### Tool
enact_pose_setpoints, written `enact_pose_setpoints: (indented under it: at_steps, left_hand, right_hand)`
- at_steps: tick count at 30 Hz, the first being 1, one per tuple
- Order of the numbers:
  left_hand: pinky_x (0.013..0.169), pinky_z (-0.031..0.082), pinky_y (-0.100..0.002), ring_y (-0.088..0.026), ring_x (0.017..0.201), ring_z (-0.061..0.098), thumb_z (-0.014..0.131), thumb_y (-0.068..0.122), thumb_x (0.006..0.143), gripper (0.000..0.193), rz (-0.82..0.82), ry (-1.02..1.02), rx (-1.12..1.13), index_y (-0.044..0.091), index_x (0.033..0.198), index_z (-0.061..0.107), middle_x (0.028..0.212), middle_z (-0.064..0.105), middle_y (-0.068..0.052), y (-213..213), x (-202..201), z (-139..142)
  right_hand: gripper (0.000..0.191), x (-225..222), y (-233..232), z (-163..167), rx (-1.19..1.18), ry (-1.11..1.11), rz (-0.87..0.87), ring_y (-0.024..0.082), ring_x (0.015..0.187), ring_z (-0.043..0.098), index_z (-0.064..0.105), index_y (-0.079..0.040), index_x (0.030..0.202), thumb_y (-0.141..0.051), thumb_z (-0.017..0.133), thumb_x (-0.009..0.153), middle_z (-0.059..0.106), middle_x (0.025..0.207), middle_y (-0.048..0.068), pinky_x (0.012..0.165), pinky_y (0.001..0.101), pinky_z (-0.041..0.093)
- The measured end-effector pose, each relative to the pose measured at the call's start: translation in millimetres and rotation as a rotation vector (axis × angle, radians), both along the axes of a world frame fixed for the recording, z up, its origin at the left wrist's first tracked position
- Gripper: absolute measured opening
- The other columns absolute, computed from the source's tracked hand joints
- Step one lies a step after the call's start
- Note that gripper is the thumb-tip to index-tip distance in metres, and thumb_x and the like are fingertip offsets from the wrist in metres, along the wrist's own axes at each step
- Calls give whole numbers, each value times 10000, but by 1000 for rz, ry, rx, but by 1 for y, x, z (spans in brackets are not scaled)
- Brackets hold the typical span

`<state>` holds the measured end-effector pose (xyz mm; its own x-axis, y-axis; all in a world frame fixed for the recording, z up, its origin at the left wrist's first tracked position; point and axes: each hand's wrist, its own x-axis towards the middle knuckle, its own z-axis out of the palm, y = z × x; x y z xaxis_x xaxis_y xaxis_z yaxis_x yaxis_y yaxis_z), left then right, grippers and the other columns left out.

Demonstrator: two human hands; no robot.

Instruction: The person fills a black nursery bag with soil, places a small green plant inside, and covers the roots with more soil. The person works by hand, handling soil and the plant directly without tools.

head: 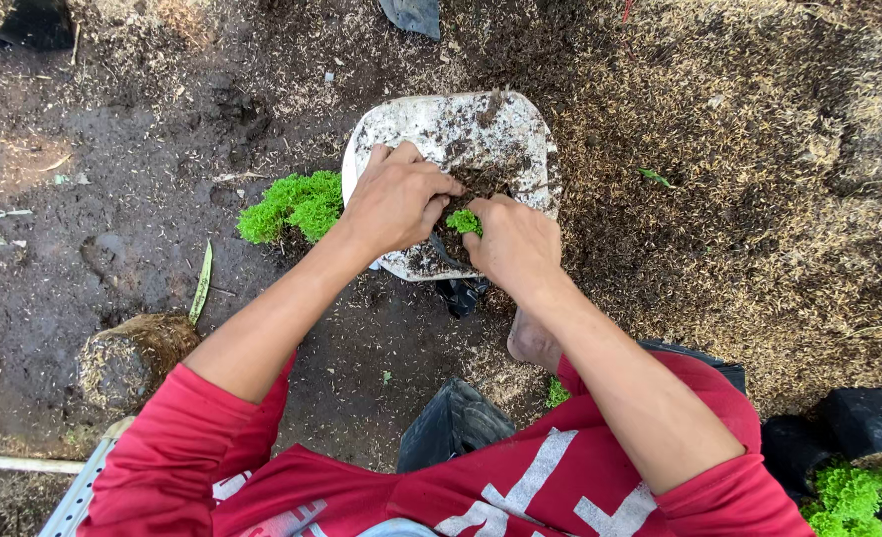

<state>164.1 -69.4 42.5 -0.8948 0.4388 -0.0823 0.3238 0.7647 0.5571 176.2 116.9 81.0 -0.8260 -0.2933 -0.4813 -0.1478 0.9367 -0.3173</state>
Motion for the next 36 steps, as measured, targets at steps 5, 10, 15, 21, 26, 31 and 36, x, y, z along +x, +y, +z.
enact_pose_setpoints:
  at_steps: [5, 10, 15, 21, 26, 31, 36]
  left_hand:
    - [973, 403, -461, -222, 1047, 580, 658, 66, 853, 433, -32, -179, -13, 141, 1273, 728, 1098, 759, -32, -4, -7, 2]
    - [1056, 328, -557, -288, 1183, 534, 854, 276, 739, 672, -121, -159, 24, 75, 1338, 624, 1255, 673, -115, -9, -9, 5]
    - [983, 379, -493, -249, 1090, 564, 899, 395, 691, 665, -146, -103, -42, 132, 1272, 712, 1108, 732, -36, -8, -4, 4]
    - [960, 385, -453, -208, 1013, 575, 875, 301, 731, 504, -168, 29, -85, 160, 1205, 776, 983, 755, 3, 0, 3, -3]
    - [1013, 362, -487, -204, 1007, 573, 860, 280, 751, 421, -172, 55, -93, 169, 1152, 795, 948, 762, 7, 6, 4, -11]
    - [1051, 340, -525, -203, 992, 566, 847, 334, 804, 402, -137, -57, -184, 170, 1166, 788, 926, 754, -5, 14, 6, -14]
    - [1111, 279, -590, -200, 1015, 577, 847, 355, 785, 402, -78, -47, -248, 166, 1136, 794, 966, 765, -11, 21, 5, -6]
  right_hand:
    - [575, -14, 12, 21, -19, -132, -1, 305, 945, 717, 600, -102, 1307, -289, 805, 804, 715, 1062, 152, 877, 461, 567]
    - [903, -20, 22, 30, -29, -99, 23, 311, 1076, 654, 450, -141, 1419, -329, 899, 659, 572, 1262, 140, 942, 448, 532]
    - [846, -19, 27, 19, -41, -52, 77, 300, 1115, 640, 531, -215, 1444, -337, 879, 683, 643, 1201, 103, 961, 449, 523]
    - [500, -14, 32, 8, -127, 133, 114, 305, 1030, 669, 764, -173, 1196, -300, 852, 721, 761, 1120, 67, 837, 459, 569]
    - [433, -16, 33, 3, -67, 103, 101, 283, 967, 676, 795, -185, 1151, -296, 850, 736, 773, 976, 94, 782, 450, 580]
    - [425, -16, 34, -2, -18, 55, 80, 278, 938, 679, 792, -204, 1167, -320, 841, 761, 775, 935, 108, 782, 437, 582]
    - [430, -13, 29, 6, -28, 61, 54, 283, 939, 687, 787, -199, 1187, -310, 827, 774, 769, 943, 124, 800, 438, 579]
